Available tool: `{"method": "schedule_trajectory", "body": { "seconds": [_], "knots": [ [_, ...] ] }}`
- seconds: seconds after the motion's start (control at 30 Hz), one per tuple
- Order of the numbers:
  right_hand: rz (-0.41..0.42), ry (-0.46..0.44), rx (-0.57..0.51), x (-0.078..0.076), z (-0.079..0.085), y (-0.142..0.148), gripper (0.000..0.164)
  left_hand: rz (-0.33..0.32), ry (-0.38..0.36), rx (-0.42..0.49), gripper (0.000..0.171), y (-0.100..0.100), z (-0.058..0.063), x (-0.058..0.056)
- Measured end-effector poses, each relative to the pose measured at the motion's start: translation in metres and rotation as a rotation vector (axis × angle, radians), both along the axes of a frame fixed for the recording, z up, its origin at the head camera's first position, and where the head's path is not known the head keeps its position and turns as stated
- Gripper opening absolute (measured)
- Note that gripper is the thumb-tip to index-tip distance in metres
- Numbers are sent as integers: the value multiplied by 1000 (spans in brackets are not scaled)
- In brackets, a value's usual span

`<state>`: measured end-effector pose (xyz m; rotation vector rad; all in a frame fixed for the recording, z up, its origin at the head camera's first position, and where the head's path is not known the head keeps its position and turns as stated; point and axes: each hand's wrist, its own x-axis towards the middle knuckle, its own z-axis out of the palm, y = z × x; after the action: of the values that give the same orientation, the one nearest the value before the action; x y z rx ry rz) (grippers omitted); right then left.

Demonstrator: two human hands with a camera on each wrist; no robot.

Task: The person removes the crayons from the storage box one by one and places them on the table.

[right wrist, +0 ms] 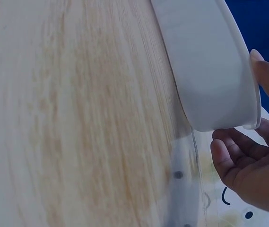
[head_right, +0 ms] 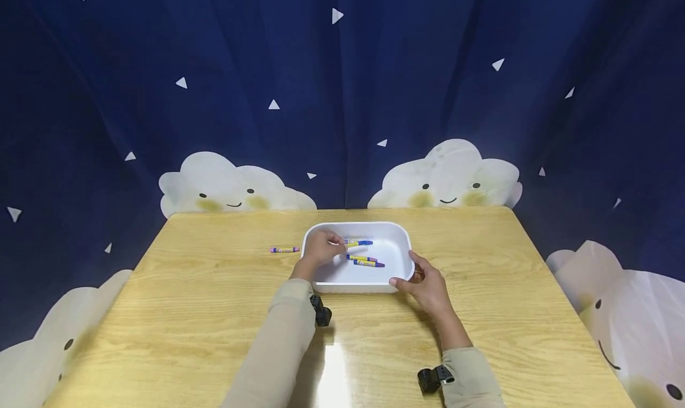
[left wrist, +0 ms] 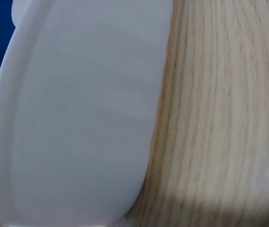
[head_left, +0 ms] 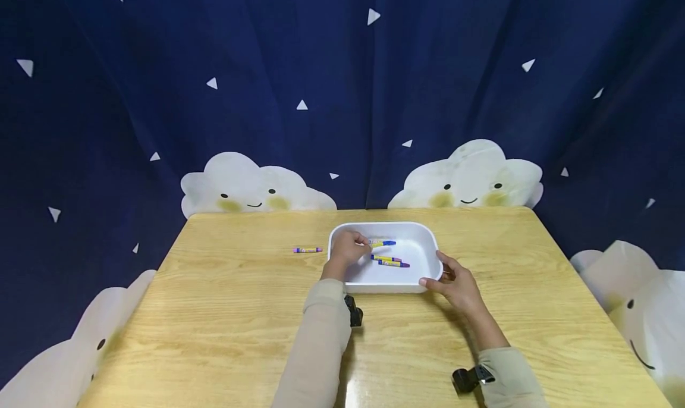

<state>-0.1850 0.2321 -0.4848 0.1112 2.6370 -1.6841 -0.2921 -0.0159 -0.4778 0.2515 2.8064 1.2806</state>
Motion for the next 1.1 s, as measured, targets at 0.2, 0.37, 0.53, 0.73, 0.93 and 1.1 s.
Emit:
{"method": "schedule_trajectory", "body": {
  "seconds": [0.2, 0.37, 0.53, 0.73, 0.93, 1.1],
  "knots": [
    [11, 23, -7, 0, 0, -2, 90, -72, 118, -14, 9, -8, 8, 6],
    [4, -7, 20, 0, 1, -2, 90, -127, 167, -22, 9, -14, 17, 12],
    [19, 3, -1, 1, 1, -1, 89, -145, 208, -12, 8, -19, 22, 19],
    [35, 17, -45, -1, 4, -2, 88, -166, 227, 14, 10, -29, 26, 28],
    [48, -11, -32, -3, 4, -2, 90, -161, 259, 60, 11, -41, 29, 39],
    [51, -13, -5, -3, 5, -3, 90, -148, 268, 107, 11, -50, 34, 46]
  ]
}}
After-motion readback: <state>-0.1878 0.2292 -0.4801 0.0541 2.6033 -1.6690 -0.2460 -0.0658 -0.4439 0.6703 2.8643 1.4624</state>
